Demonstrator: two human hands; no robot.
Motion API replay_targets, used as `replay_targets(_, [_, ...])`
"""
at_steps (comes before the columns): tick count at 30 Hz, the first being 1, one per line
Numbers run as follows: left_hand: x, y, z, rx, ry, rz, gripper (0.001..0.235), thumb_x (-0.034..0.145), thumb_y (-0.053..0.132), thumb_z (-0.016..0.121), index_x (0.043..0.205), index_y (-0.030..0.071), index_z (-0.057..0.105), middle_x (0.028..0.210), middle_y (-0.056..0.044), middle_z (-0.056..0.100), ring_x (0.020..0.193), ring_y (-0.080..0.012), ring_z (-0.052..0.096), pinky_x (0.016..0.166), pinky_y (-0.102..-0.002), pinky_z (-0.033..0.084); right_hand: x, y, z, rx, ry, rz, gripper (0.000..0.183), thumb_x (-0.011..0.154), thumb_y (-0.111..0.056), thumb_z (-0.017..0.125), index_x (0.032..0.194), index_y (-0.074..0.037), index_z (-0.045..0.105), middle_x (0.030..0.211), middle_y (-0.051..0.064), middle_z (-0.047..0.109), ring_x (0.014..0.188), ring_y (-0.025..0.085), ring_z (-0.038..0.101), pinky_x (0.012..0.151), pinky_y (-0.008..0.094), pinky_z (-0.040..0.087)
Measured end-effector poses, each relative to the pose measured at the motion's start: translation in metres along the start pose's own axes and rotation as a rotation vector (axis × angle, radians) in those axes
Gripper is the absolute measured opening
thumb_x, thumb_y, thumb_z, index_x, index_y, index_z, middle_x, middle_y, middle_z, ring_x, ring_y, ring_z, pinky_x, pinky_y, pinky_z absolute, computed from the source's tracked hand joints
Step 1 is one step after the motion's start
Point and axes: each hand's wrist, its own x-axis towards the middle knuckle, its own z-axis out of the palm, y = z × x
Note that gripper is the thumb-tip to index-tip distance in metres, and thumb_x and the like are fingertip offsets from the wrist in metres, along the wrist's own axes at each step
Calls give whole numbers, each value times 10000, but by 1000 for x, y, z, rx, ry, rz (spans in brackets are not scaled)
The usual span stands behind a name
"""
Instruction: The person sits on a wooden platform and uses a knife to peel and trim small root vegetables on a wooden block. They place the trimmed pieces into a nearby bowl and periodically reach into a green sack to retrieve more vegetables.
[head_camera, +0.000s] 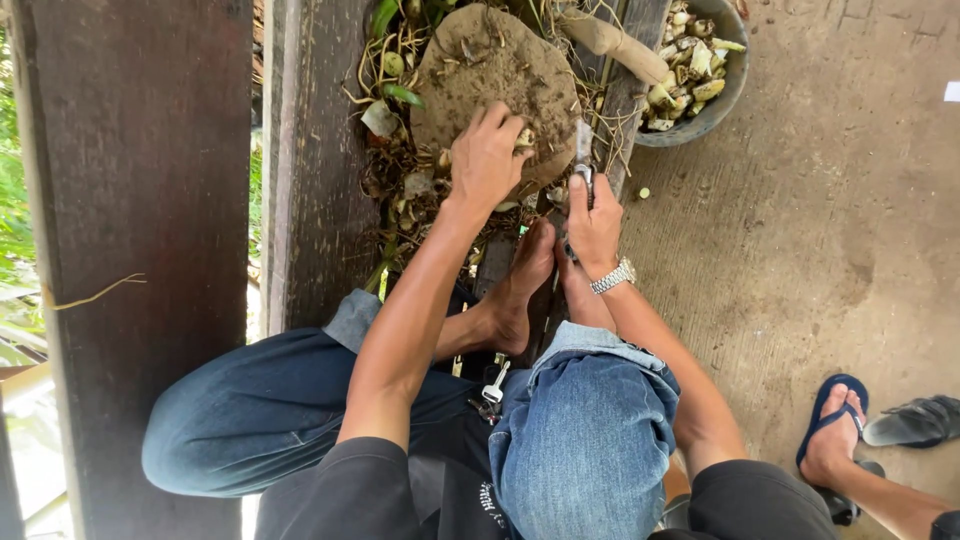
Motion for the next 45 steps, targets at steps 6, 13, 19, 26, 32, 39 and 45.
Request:
replay_targets(6, [9, -17, -32, -163, -197, 204, 583, 780, 203, 926, 1270, 7, 679, 1255, -133, 627, 1120, -303, 504, 951, -453, 525, 7, -31, -18, -541, -152, -322, 476, 1128, -512, 384, 880, -112, 453, 619, 20, 458, 484, 189, 447, 407, 341, 304])
replay_targets(13, [16, -29, -23, -277, -280, 135, 282, 845, 289, 875, 1012, 84, 778, 1009, -11, 603, 997, -256, 501, 883, -478, 479, 24, -29, -26, -575, -182, -427, 550, 1134, -565, 264, 835, -132, 427, 615, -27, 380, 467, 112, 338, 391, 284, 216])
replay_targets(19, [12, -34, -11, -186, -102, 287, 216, 850, 285, 890, 919, 114, 778, 971, -2, 595, 918, -233, 521, 809, -417, 552, 19, -25, -25, -544, -135, -334, 518, 1135, -549, 360, 851, -120, 422, 587, 1, 405, 463, 158, 386, 414, 340, 275])
replay_targets(26, [21, -37, 5, -262, -99, 81, 131, 1022, 192, 602, 942, 89, 598, 991, -47, 613, 895, -197, 580, 792, -368, 554, 23, -25, -34, -589, -196, -453, 492, 1139, -511, 392, 879, -101, 472, 625, 34, 467, 474, 205, 445, 407, 350, 289])
replay_targets(32, [18, -23, -44, -174, -339, 109, 438, 857, 269, 788, 1220, 58, 662, 1341, -151, 520, 1279, -360, 456, 1129, -608, 338, 47, -18, -46, -687, -263, -687, 433, 1154, -447, 459, 911, -104, 566, 634, -9, 514, 426, 147, 366, 376, 300, 256])
replay_targets(39, [27, -29, -41, -93, -378, 155, 361, 775, 179, 887, 1116, 150, 773, 1229, -102, 551, 1150, -308, 466, 1010, -559, 446, 65, -27, -46, -795, -322, -802, 379, 1160, -398, 491, 911, -127, 579, 669, -14, 553, 424, 155, 374, 394, 295, 273])
replay_targets(45, [23, -32, -39, -123, -358, 148, 353, 770, 199, 897, 1101, 157, 782, 1232, -99, 535, 1159, -323, 463, 1047, -603, 410, 57, -14, -39, -794, -286, -774, 416, 1166, -429, 472, 875, -144, 556, 643, -36, 511, 438, 124, 353, 400, 287, 260])
